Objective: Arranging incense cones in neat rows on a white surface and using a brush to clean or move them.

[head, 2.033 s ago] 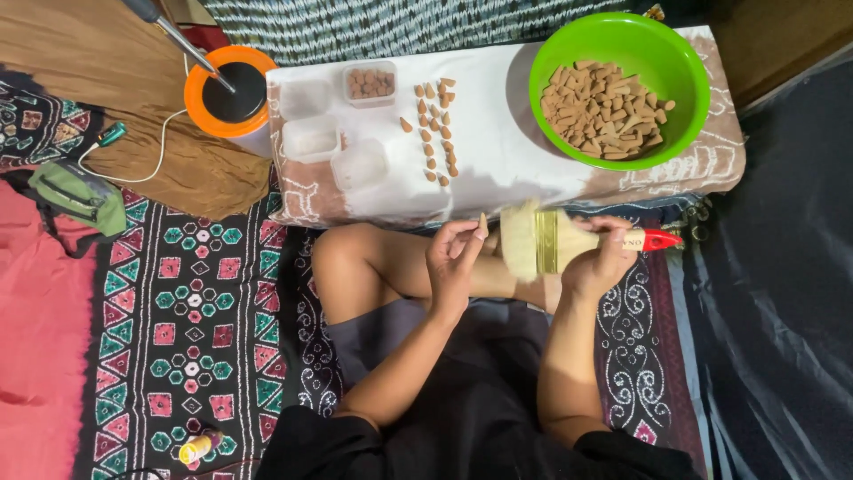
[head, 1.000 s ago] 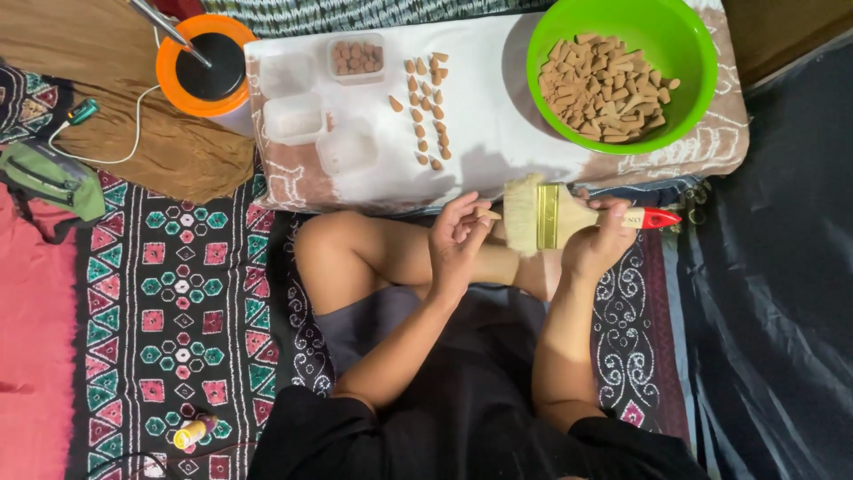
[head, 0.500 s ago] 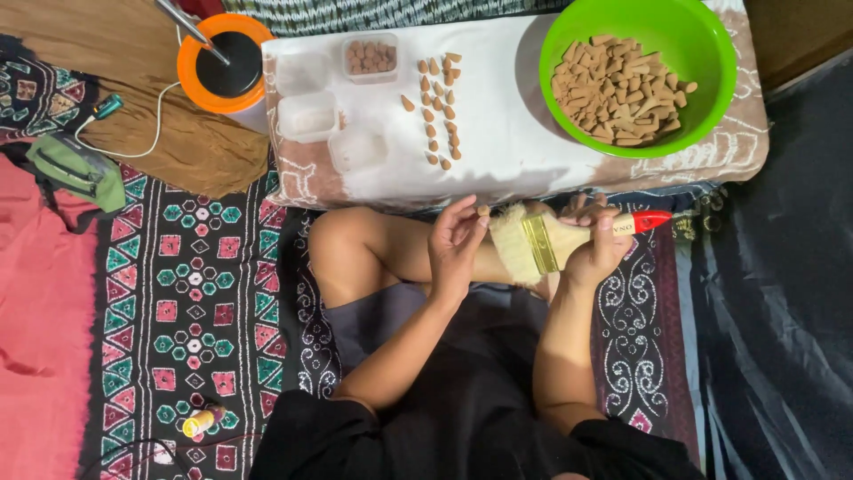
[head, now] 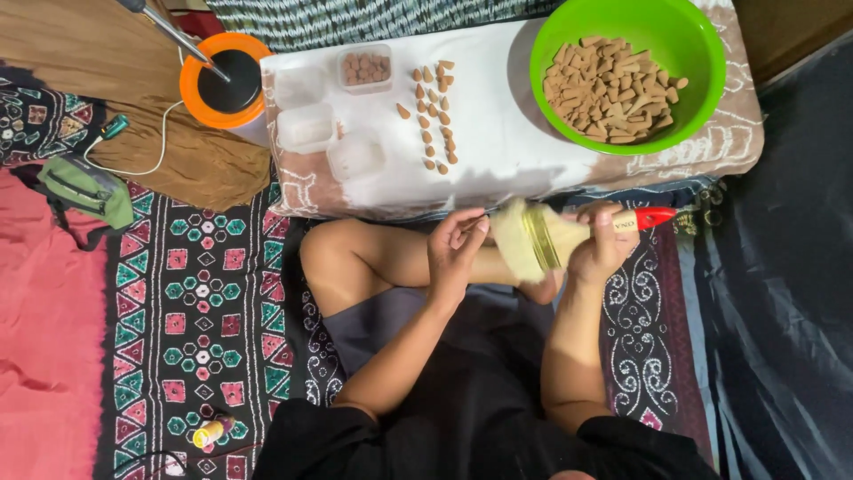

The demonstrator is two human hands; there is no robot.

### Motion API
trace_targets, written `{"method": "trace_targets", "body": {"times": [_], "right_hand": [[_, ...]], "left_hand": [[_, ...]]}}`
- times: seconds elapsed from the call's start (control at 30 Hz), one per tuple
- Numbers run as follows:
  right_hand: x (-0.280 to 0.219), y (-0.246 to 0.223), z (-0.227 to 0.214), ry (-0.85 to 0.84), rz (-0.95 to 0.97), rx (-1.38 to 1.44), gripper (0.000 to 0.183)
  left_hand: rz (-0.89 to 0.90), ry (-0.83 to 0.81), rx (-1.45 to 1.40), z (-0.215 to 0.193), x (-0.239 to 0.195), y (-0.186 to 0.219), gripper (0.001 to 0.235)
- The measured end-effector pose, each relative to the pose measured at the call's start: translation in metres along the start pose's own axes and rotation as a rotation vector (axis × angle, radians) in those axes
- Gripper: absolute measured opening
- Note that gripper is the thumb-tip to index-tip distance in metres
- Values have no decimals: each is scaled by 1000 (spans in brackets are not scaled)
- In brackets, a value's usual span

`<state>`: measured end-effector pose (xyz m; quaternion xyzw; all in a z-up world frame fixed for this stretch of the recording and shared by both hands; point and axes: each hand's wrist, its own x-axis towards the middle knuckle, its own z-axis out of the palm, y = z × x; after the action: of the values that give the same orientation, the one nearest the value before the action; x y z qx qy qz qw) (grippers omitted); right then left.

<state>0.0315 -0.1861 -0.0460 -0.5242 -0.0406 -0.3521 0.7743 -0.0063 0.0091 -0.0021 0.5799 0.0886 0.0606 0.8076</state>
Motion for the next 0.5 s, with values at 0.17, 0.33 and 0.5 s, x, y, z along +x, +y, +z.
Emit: {"method": "trace_targets", "body": {"times": [0.17,0.33,0.5], "right_hand": [[5,1,-2,-8,-40,34,27],[1,1,-5,-16,5,102,23],[2,1,3,49,-45,18,24]], "left_hand": [[-24,26,-70,-2,2,-3,24],[9,15,-35,-4,0,-1,25],[-5,30,-38,-3,1,11,27]]}}
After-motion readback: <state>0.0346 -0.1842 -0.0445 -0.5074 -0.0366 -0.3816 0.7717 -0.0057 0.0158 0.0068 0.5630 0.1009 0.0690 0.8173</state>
